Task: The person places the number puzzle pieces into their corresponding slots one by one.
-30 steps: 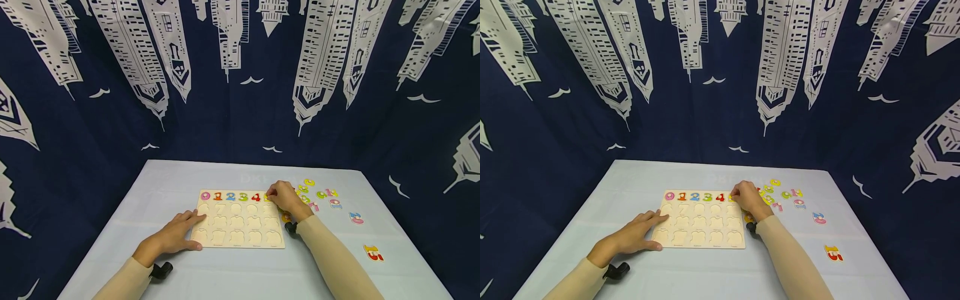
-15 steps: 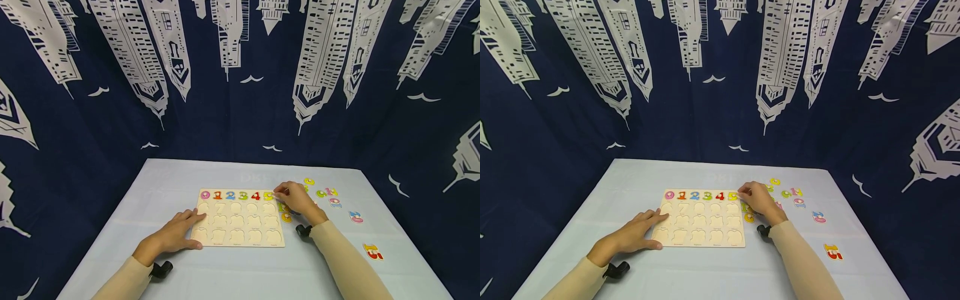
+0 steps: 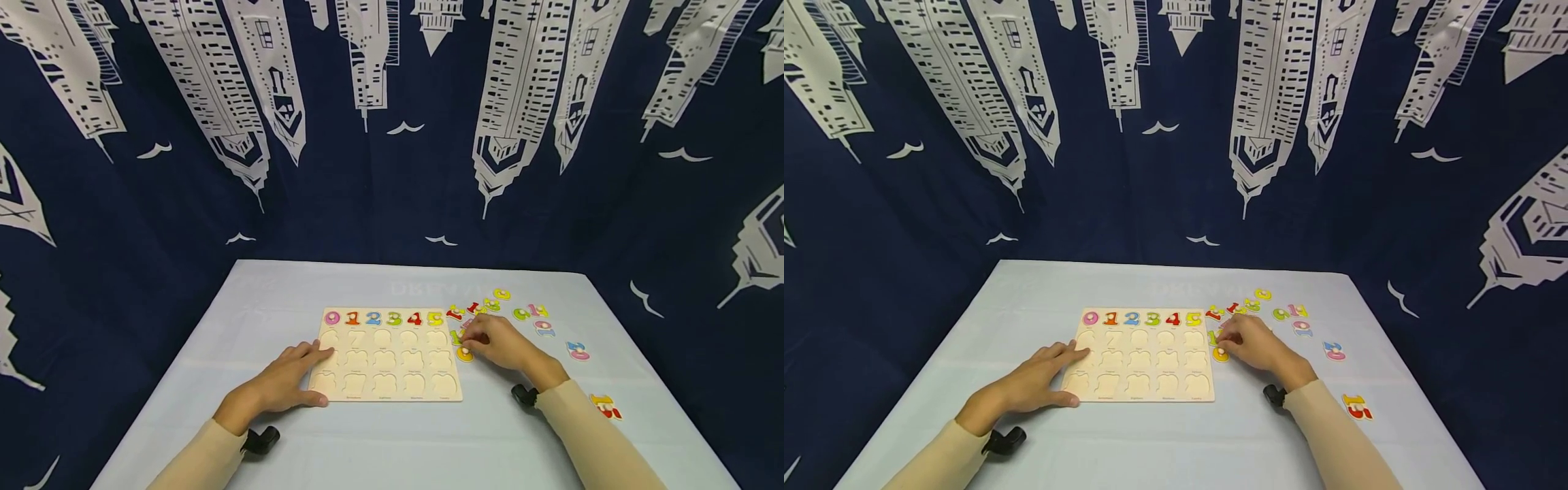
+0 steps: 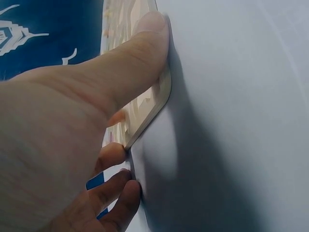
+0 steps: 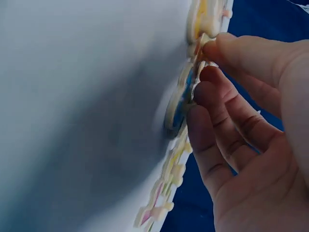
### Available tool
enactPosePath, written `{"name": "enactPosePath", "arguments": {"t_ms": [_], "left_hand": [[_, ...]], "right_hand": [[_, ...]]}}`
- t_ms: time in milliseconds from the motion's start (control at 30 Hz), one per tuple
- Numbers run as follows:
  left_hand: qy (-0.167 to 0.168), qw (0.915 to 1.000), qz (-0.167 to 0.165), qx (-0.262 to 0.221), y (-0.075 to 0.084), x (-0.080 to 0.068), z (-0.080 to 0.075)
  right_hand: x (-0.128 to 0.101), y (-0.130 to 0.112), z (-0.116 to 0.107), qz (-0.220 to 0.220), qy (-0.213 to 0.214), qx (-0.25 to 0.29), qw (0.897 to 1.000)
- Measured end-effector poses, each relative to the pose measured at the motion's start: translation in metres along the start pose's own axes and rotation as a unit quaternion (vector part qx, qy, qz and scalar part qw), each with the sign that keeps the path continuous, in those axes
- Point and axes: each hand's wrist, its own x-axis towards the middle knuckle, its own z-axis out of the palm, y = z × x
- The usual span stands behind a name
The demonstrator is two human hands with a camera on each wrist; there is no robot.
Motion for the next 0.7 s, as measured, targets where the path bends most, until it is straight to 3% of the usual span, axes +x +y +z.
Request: {"name": "enactPosePath", "arguments": {"t_ms": [700], "left_hand": [[0.002,1.0,0.003,0.009,0.0,0.002,0.001]], "right_hand": [[-0.024,0.001,0.002,-0.009,0.009,-0.012,1.0]]}}
